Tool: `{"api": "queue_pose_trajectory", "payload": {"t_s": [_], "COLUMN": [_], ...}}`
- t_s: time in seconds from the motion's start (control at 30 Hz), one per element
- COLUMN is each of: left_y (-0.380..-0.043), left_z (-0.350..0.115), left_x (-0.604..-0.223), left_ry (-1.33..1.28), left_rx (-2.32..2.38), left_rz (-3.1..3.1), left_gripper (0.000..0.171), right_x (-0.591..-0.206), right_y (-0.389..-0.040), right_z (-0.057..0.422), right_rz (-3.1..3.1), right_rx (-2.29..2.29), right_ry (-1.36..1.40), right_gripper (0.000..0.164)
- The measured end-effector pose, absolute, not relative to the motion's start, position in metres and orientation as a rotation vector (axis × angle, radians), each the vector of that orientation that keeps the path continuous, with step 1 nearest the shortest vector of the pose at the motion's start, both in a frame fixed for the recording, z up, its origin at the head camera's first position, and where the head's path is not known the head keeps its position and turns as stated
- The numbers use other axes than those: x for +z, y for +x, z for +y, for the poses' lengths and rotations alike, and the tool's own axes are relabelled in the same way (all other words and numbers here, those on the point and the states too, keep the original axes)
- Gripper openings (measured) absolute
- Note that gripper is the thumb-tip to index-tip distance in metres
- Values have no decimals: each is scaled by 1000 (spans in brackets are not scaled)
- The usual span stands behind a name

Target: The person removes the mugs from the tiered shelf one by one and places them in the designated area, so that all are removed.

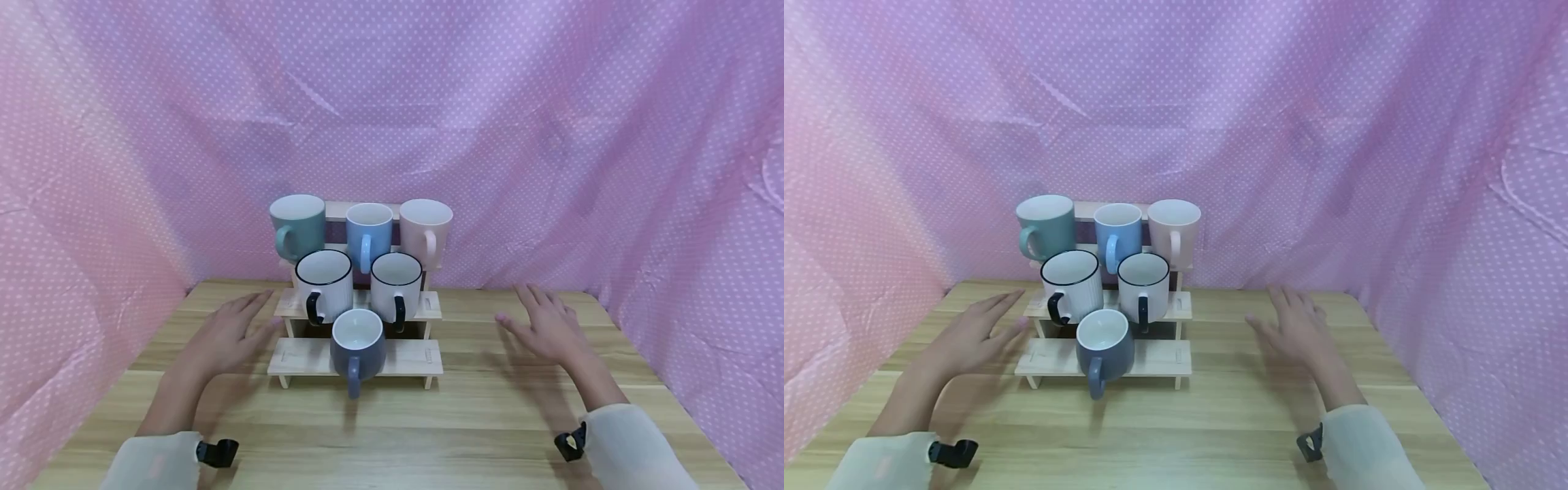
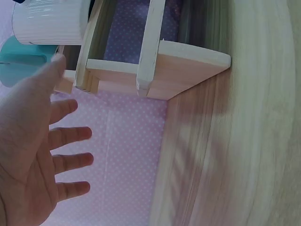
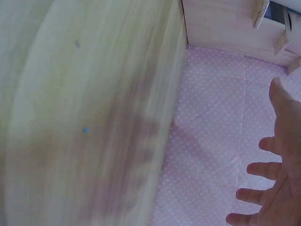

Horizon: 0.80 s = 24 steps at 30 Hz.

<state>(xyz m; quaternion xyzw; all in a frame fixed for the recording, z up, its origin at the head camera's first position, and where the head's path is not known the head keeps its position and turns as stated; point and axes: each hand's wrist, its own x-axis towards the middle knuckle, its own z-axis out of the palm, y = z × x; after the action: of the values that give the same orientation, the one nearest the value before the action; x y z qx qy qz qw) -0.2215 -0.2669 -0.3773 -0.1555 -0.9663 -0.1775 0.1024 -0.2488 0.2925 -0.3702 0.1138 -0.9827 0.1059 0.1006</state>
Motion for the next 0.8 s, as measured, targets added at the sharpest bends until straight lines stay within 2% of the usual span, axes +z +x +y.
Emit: {"api": "queue_pose_trajectory", "payload": {"t_s": [0.3,0.8], "left_y": [-233,-249], "left_z": [-267,-253], "left_x": [-380,-395], "left_ry": [-484,-325], "left_rx": [-790,-1107], "left_rz": [-2797,-2633], "left_gripper": [63,49], "right_x": [-347,-299], "right_y": [-261,-266], "right_z": [273,213], "right_rz": [-2788,-2701], "right_rx": [346,368], "right_ry": [474,643], "right_gripper": [78,72]}}
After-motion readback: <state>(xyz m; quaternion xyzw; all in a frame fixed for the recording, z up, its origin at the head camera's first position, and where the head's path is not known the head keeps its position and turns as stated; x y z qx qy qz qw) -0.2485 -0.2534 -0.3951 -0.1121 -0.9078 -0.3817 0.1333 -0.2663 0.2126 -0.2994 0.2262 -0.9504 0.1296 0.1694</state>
